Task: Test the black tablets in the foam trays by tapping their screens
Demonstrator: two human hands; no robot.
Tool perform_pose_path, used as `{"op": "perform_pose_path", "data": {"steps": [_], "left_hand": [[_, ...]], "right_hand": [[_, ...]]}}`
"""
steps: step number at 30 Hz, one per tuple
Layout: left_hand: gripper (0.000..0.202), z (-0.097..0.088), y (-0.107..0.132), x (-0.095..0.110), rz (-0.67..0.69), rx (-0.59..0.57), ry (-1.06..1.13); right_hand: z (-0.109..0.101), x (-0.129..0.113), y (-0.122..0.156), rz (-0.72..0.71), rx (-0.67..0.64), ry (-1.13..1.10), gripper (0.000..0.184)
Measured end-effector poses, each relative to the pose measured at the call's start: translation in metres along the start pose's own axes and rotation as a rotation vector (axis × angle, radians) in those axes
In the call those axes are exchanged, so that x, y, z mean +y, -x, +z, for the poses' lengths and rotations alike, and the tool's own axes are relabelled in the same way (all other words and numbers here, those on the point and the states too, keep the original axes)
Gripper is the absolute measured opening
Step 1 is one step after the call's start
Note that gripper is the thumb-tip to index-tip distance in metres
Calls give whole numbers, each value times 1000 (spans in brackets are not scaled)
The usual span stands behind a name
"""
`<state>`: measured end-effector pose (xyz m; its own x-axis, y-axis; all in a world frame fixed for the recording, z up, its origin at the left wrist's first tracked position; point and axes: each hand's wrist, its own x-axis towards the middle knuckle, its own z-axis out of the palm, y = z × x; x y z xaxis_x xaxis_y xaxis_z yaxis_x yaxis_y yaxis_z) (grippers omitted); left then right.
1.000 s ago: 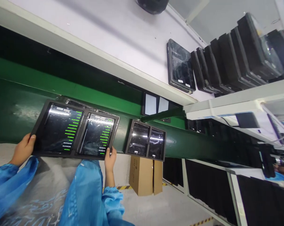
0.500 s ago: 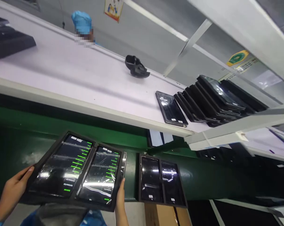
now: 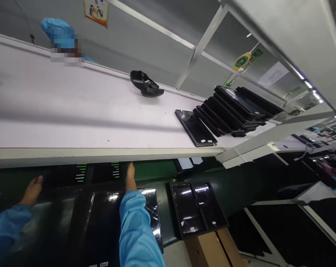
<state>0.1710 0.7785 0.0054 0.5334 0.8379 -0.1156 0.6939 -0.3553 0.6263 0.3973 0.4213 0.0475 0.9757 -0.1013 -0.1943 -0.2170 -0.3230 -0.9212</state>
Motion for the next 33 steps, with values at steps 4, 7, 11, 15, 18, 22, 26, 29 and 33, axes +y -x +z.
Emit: {"op": "perform_pose_path", "data": {"steps": [4, 7, 11, 15, 18, 22, 26, 29, 33], "left_hand": [[67, 13, 36, -11, 147, -130, 41], [59, 23, 104, -8, 490, -328, 103], [42, 48, 186, 33, 1012, -662, 46], [43, 91, 221, 93, 1238, -774, -32], [43, 122, 229, 124, 1197, -743, -129], [41, 139, 233, 134, 1090, -697, -248], [42, 140, 232, 129, 1121, -697, -286], [43, 144, 230, 126, 1119, -715, -320], [49, 147, 231, 113, 1092, -723, -332]], "right_hand": [[-23, 28, 65, -63, 150, -8, 56], [-83, 68, 137, -164, 325, 152, 48], [-161, 129, 215, -74, 461, 435, 50], [-194, 163, 237, 26, 433, 541, 55], [-197, 165, 221, 6, 376, 571, 55], [-191, 156, 188, 2, 304, 570, 57], [-187, 146, 162, 15, 248, 457, 61], [-190, 138, 148, -2, 191, 367, 64], [-199, 132, 139, 14, 174, 357, 66]]}}
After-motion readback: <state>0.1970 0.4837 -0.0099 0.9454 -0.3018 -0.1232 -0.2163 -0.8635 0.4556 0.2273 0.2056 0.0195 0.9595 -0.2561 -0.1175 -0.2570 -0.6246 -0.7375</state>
